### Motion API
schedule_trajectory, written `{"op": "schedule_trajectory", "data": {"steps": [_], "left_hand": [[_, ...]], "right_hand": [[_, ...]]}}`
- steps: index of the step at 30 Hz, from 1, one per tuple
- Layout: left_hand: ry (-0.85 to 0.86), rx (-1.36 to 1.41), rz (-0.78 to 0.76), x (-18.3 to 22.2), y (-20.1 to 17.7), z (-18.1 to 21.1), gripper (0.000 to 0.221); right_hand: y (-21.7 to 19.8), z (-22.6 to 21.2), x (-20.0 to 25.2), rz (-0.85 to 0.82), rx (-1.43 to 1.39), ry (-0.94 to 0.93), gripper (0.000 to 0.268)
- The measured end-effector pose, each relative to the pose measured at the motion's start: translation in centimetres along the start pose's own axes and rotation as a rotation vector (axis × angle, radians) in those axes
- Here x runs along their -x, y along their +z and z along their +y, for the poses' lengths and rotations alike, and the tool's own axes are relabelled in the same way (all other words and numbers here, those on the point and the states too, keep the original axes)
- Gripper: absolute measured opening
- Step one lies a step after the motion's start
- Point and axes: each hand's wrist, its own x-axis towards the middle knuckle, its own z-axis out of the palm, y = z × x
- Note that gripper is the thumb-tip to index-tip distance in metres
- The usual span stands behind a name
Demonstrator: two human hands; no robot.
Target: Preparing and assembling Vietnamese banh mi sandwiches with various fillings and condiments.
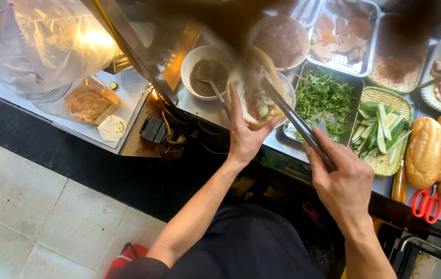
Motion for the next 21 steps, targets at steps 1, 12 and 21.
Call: {"op": "schedule_trajectory", "data": {"steps": [1, 12, 21], "left_hand": [[-0.035, 0.166, -0.007, -0.3, -0.1, 0.1, 0.123], [-0.141, 0.324, -0.118, 1.2, 0.7, 1.9, 0.125], [-0.016, 0.137, -0.078, 3.0, 2.3, 2.0, 0.123]], "right_hand": [[-0.4, -0.1, 0.4, -0.044, -0.002, 0.027, 0.042], [0.5, 1.7, -1.3, -0.011, -0.021, 0.019, 0.039], [-1.5, 2.8, -1.9, 0.053, -0.145, -0.011, 0.041]]}}
